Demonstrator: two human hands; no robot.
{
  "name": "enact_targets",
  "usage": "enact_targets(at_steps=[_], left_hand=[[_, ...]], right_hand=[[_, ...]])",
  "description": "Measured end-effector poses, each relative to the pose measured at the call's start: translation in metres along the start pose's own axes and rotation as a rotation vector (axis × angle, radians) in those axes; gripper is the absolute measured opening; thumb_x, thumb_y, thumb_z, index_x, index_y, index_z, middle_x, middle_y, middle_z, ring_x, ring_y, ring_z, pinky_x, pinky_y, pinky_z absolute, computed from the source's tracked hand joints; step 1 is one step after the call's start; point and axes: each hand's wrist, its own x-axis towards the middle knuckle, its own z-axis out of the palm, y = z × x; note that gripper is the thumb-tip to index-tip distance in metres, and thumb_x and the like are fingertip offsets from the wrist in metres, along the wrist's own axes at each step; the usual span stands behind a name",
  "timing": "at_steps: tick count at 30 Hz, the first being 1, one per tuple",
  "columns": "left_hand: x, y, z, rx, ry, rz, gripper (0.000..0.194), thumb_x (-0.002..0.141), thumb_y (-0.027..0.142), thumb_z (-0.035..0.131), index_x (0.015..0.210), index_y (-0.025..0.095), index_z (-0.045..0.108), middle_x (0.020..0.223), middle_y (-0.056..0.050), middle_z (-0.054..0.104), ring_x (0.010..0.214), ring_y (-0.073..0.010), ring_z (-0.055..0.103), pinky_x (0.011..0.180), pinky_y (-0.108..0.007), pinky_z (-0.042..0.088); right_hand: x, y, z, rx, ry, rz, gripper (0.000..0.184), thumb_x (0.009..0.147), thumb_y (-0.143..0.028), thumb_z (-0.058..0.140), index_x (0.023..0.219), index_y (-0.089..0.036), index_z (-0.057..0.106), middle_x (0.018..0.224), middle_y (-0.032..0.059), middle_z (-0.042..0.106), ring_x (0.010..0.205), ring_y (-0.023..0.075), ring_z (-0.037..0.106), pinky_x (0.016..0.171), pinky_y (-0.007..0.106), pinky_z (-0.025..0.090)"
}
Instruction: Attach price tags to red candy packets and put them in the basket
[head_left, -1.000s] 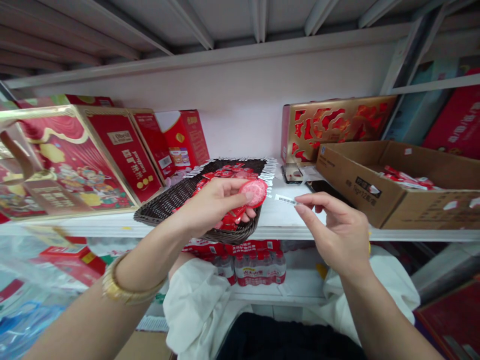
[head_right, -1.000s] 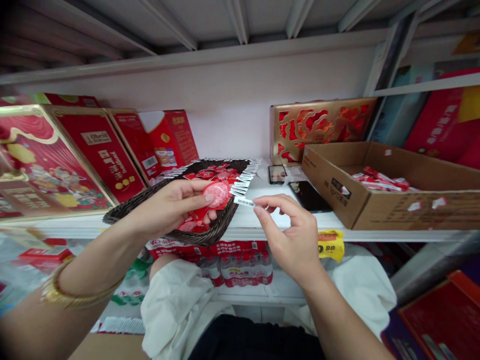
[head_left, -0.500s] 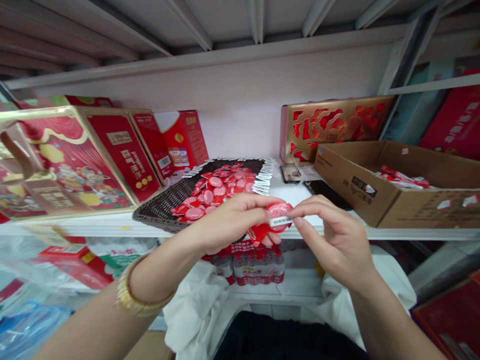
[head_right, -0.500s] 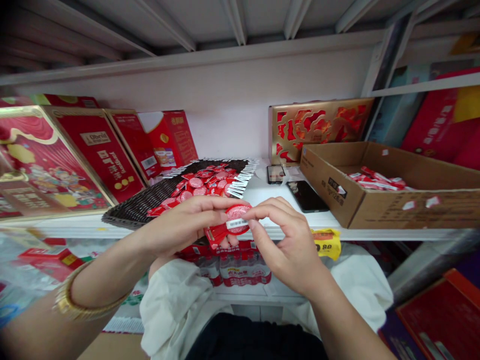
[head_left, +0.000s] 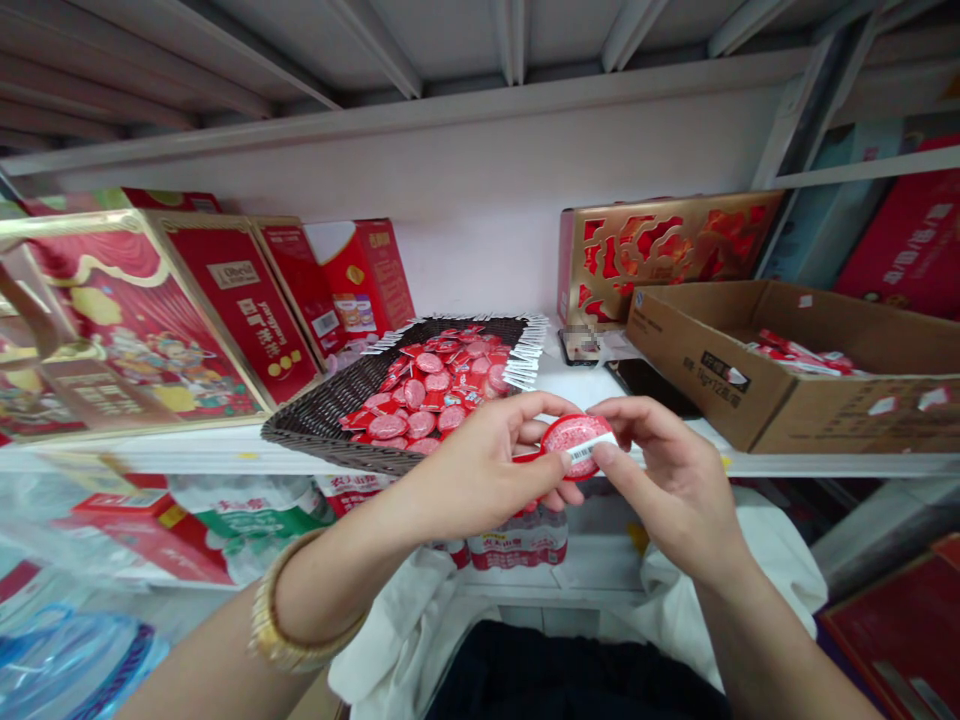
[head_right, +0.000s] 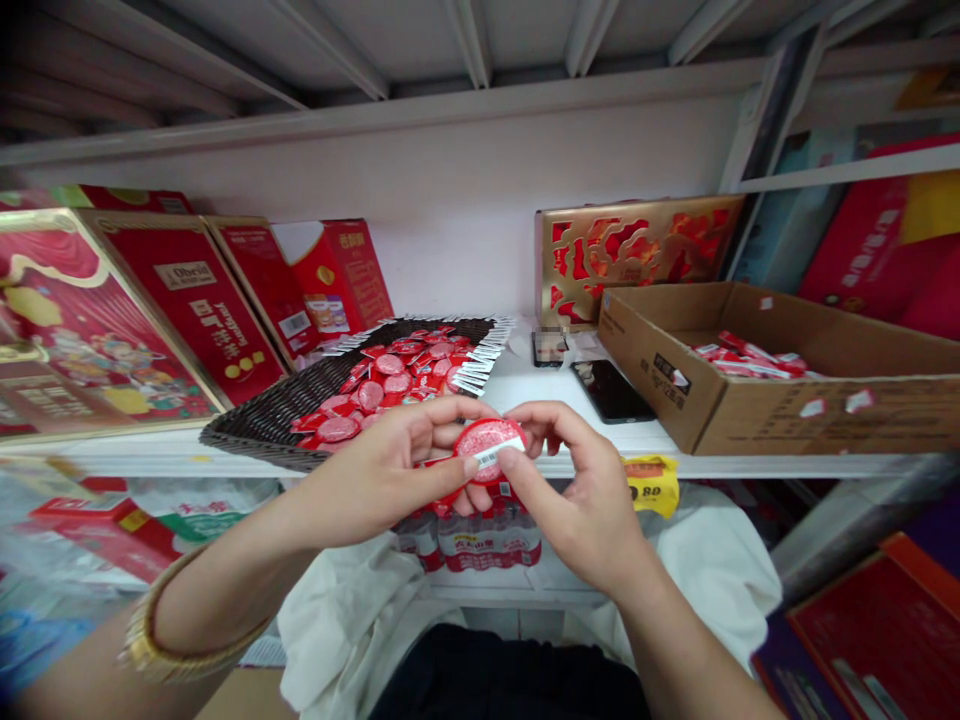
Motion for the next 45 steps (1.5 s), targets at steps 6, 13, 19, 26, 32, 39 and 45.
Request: enact_targets(at_steps=[6, 13, 19, 26, 32, 39, 45], left_hand=[[-0.001, -0.019, 0.029, -0.130, 0.171, 0.092, 0.021, 0.082, 0.022, 0.066, 0.101, 0.015, 0.058, 0.069, 0.001, 0.066, 0.061, -0.0100, 0.064, 0.057, -0.020, 0.052], [0.011, -0.058, 0.046, -0.335, 0.349, 0.096, 0.022, 0.082, 0.027, 0.065, 0.098, 0.015, 0.056, 0.055, 0.005, 0.061, 0.045, -0.0068, 0.055, 0.047, -0.017, 0.045], [0.025, -0.073, 0.050, -0.428, 0.363, 0.133, 0.028, 0.081, 0.030, 0.070, 0.098, 0.014, 0.057, 0.054, 0.004, 0.060, 0.045, -0.0074, 0.053, 0.049, -0.018, 0.046], [0.033, -0.077, 0.054, -0.502, 0.331, 0.119, 0.029, 0.079, 0.030, 0.072, 0.098, 0.012, 0.058, 0.056, 0.002, 0.062, 0.047, -0.0083, 0.055, 0.051, -0.020, 0.048], [0.037, -0.078, 0.056, -0.490, 0.342, 0.126, 0.028, 0.077, 0.027, 0.074, 0.095, 0.012, 0.059, 0.055, 0.002, 0.062, 0.047, -0.0075, 0.054, 0.050, -0.019, 0.047], [0.041, -0.080, 0.056, -0.480, 0.347, 0.123, 0.031, 0.077, 0.030, 0.074, 0.098, 0.011, 0.060, 0.057, 0.001, 0.063, 0.050, -0.0088, 0.056, 0.052, -0.020, 0.050], [0.041, -0.077, 0.059, -0.480, 0.347, 0.113, 0.030, 0.077, 0.028, 0.074, 0.097, 0.011, 0.059, 0.057, 0.001, 0.063, 0.050, -0.0087, 0.056, 0.053, -0.020, 0.049]], right_hand=[[-0.008, 0.004, -0.001, 0.201, 0.078, 0.097, 0.008, 0.088, -0.027, 0.065, 0.095, -0.022, 0.066, 0.079, 0.0000, 0.065, 0.069, 0.0124, 0.058, 0.063, 0.022, 0.049], [-0.016, 0.016, -0.003, 0.261, 0.106, 0.170, 0.010, 0.087, -0.030, 0.068, 0.093, -0.021, 0.068, 0.070, -0.0012, 0.065, 0.063, 0.0104, 0.059, 0.062, 0.019, 0.049], [-0.018, 0.022, -0.006, 0.289, 0.125, 0.245, 0.014, 0.086, -0.034, 0.069, 0.092, -0.022, 0.069, 0.068, -0.0011, 0.067, 0.061, 0.0104, 0.061, 0.060, 0.019, 0.050], [-0.019, 0.028, -0.015, 0.293, 0.142, 0.277, 0.019, 0.084, -0.039, 0.070, 0.091, -0.021, 0.071, 0.066, -0.0006, 0.068, 0.059, 0.0103, 0.061, 0.058, 0.019, 0.050], [-0.018, 0.031, -0.019, 0.270, 0.152, 0.313, 0.019, 0.086, -0.039, 0.067, 0.088, -0.020, 0.071, 0.067, -0.0001, 0.068, 0.059, 0.0105, 0.061, 0.057, 0.019, 0.049], [-0.022, 0.034, -0.019, 0.250, 0.133, 0.337, 0.026, 0.081, -0.042, 0.072, 0.094, -0.020, 0.068, 0.067, 0.0002, 0.067, 0.061, 0.0130, 0.060, 0.061, 0.024, 0.048], [-0.023, 0.037, -0.019, 0.227, 0.152, 0.357, 0.025, 0.082, -0.041, 0.071, 0.095, -0.019, 0.066, 0.070, 0.0006, 0.068, 0.062, 0.0126, 0.059, 0.060, 0.025, 0.046]])
